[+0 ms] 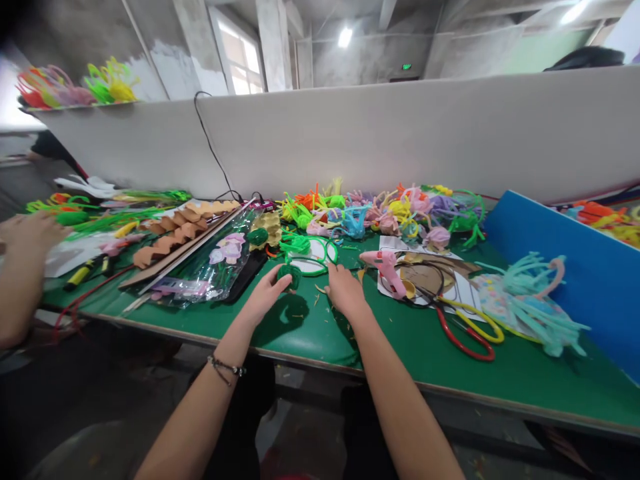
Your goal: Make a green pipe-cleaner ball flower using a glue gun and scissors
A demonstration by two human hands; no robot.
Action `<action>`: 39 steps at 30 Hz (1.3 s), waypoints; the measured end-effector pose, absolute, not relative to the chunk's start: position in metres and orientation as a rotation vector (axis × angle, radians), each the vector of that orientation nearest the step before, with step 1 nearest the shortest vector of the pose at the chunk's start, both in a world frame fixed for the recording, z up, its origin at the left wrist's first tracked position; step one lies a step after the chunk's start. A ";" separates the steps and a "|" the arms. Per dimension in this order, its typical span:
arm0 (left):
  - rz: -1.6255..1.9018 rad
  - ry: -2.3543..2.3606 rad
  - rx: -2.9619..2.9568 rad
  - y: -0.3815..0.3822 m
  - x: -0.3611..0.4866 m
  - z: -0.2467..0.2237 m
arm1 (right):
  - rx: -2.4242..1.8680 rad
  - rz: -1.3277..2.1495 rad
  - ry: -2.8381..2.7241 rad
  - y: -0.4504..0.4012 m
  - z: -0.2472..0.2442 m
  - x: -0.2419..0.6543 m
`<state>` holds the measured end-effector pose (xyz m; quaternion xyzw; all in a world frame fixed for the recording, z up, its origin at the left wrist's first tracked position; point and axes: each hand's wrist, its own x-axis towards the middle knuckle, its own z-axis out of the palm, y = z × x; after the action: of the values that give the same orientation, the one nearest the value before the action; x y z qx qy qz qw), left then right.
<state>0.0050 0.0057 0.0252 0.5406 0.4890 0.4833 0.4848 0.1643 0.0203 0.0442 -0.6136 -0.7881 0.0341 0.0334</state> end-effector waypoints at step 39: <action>0.947 1.271 2.459 -0.039 0.055 0.004 | -0.790 0.741 -0.900 -0.001 0.056 0.203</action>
<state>0.0548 -0.0393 0.0042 0.8356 0.4319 0.3219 0.1078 0.2032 -0.0010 0.0564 -0.3630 -0.4135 0.3408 0.7623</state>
